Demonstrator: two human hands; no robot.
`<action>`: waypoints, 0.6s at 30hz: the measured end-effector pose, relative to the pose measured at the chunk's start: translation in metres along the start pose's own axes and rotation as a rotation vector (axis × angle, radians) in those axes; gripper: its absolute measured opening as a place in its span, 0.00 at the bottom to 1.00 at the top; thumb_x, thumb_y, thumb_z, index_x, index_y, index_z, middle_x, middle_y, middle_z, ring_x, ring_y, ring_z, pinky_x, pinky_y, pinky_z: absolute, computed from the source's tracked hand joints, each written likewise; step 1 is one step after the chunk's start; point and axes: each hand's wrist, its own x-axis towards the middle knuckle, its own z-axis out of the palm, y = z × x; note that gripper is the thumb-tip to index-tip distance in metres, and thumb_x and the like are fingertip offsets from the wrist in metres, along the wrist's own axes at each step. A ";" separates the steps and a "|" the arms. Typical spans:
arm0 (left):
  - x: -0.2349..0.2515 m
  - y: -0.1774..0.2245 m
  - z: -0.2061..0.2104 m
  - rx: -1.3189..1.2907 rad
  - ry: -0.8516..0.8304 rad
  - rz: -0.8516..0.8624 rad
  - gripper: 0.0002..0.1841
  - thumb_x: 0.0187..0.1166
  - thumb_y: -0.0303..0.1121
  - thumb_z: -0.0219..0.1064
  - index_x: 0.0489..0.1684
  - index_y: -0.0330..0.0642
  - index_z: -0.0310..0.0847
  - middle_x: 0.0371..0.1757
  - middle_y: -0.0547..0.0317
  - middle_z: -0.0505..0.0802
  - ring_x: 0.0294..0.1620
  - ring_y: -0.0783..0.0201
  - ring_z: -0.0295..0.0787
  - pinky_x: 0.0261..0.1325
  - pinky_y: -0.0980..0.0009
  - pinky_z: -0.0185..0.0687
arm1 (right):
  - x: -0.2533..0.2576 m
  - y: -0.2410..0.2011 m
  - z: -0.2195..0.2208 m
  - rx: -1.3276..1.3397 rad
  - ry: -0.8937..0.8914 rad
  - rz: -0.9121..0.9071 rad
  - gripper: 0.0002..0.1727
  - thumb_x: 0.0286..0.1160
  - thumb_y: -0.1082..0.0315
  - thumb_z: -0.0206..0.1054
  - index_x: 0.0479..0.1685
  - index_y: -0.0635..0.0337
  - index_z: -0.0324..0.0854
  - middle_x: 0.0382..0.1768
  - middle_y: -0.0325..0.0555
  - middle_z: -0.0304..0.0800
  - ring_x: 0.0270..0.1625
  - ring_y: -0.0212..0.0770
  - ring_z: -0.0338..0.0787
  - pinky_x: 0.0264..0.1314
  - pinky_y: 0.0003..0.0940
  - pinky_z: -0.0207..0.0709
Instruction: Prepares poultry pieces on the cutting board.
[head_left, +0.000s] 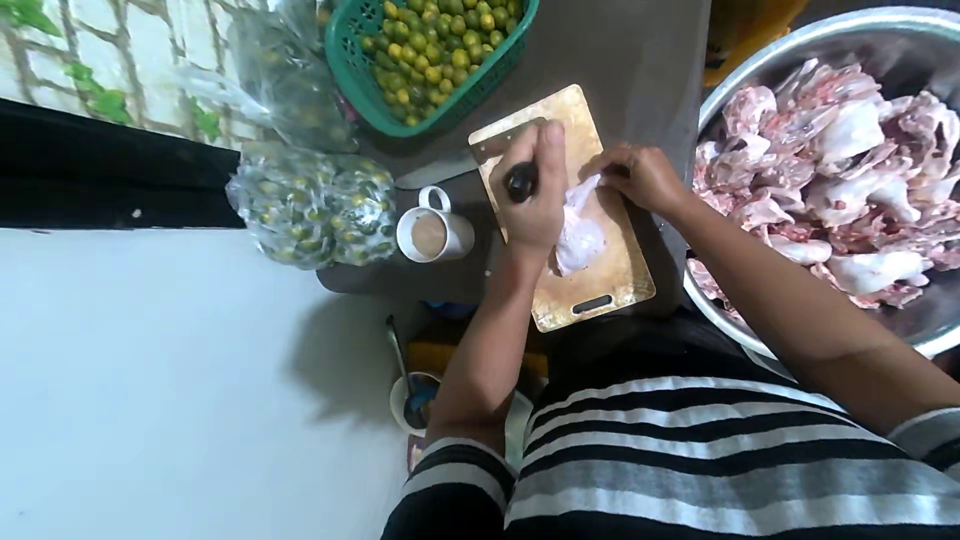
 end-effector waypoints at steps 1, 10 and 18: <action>0.003 0.001 -0.001 -0.009 -0.002 -0.005 0.19 0.91 0.39 0.56 0.20 0.57 0.67 0.11 0.78 0.65 0.10 0.78 0.60 0.16 0.77 0.61 | 0.001 -0.002 -0.001 -0.010 0.004 -0.007 0.12 0.77 0.73 0.70 0.55 0.56 0.92 0.60 0.52 0.92 0.62 0.53 0.91 0.70 0.58 0.80; -0.001 0.037 -0.005 -0.052 0.047 0.008 0.19 0.90 0.40 0.56 0.19 0.60 0.68 0.10 0.80 0.68 0.10 0.80 0.63 0.15 0.79 0.62 | -0.002 -0.006 -0.002 -0.021 0.000 -0.007 0.11 0.77 0.73 0.69 0.54 0.56 0.92 0.58 0.53 0.93 0.59 0.54 0.92 0.68 0.59 0.80; 0.000 0.061 -0.006 -0.091 -0.005 0.008 0.20 0.90 0.38 0.57 0.18 0.59 0.67 0.10 0.79 0.67 0.11 0.79 0.63 0.17 0.78 0.62 | -0.003 -0.006 -0.001 -0.039 0.006 -0.008 0.11 0.78 0.72 0.68 0.54 0.57 0.92 0.60 0.52 0.93 0.62 0.54 0.92 0.69 0.60 0.80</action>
